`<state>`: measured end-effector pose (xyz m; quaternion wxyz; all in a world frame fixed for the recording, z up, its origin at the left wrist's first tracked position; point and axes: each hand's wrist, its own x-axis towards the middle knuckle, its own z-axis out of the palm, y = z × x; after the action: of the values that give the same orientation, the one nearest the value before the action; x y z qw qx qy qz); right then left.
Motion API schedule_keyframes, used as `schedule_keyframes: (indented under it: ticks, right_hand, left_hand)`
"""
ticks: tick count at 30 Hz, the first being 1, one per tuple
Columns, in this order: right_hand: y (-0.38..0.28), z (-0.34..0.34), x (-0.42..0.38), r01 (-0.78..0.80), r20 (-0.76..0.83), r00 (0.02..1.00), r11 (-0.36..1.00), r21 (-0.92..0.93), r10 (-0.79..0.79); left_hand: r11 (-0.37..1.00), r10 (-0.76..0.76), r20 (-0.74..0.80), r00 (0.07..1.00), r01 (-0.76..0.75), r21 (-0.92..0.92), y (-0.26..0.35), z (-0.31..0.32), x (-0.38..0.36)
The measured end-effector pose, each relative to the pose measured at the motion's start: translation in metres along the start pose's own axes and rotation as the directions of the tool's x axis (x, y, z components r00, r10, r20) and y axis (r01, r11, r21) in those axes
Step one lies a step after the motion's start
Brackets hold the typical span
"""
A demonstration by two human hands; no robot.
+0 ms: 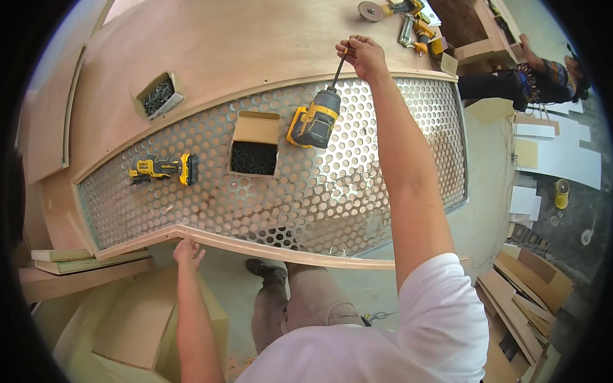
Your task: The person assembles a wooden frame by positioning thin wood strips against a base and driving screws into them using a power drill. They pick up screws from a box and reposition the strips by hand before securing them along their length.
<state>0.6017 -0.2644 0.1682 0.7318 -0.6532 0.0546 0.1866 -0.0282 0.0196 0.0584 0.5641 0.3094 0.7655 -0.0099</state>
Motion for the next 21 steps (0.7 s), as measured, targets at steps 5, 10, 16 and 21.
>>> schedule_keyframes:
  ticks: [5,10,16,21]
  right_hand:
    - [0.010,-0.017,0.014,-0.044,0.166,0.986,0.990,0.136,0.021]
    - [0.017,-0.053,0.048,-0.073,0.359,0.933,0.986,0.148,0.015]
    - [0.014,-0.075,0.082,-0.145,0.428,0.899,0.986,0.083,0.096]
    - [0.000,-0.038,0.045,-0.186,0.199,0.961,0.981,-0.057,0.194]
  left_hand:
    - [1.000,0.003,0.045,0.999,-0.002,-0.025,-0.005,-0.003,0.009]
    - [0.999,-0.006,0.075,0.997,0.009,-0.048,-0.002,0.001,-0.002]
    - [0.999,0.038,0.000,0.999,-0.038,-0.012,-0.007,0.007,0.002]
    - [0.998,0.059,-0.025,0.998,-0.059,0.006,0.001,0.010,-0.014]
